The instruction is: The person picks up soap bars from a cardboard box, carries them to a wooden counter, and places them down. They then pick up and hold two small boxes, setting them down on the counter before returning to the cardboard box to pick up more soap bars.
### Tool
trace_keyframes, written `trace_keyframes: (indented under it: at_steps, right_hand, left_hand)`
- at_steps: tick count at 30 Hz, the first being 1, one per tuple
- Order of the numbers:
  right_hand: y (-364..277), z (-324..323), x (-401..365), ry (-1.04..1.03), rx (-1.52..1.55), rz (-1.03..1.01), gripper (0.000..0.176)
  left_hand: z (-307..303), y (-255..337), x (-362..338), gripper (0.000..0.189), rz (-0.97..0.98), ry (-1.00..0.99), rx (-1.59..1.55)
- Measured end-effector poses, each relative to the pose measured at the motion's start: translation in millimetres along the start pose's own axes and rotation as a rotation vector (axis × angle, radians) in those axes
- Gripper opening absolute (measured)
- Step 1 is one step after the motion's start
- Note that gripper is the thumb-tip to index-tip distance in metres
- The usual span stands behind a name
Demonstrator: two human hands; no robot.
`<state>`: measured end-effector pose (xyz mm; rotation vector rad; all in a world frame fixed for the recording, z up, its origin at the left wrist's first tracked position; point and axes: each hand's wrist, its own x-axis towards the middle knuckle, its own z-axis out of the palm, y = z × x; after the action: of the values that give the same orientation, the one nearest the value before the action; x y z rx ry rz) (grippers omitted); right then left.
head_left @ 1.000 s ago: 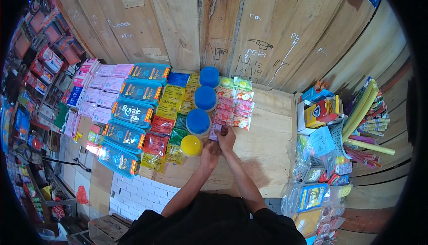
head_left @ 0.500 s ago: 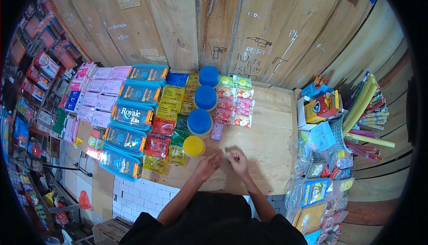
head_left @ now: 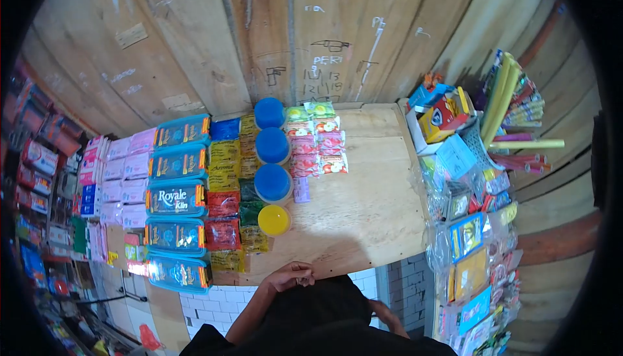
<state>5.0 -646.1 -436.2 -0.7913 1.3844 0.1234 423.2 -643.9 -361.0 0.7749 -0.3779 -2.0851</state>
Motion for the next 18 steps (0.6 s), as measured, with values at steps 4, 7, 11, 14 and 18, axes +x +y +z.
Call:
trace_keyframes:
  at_steps: [4, 7, 11, 14, 18]
  right_hand:
    - [82, 41, -12, -0.144, 0.455, 0.237, 0.038]
    - [104, 68, -13, -0.096, 0.508, 0.239, 0.038]
    - [110, 91, -17, 0.030, 0.497, 0.151, 0.037]
    - [121, 106, -23, 0.104, 0.533, 0.105, 0.037]
    - [152, 134, -37, 0.172, 0.615, 0.067, 0.036]
  left_hand:
    - [26, 49, -19, 0.025, 0.329, -0.469, 0.014]
    - [64, 88, -39, 0.027, 0.578, -0.698, -0.069]
    - [114, 171, -38, 0.035, 0.649, -1.615, 0.126]
    - [186, 209, -55, 0.036, 0.734, -1.904, 0.188]
    - [232, 228, -66, 0.042, 0.875, -2.060, 0.432]
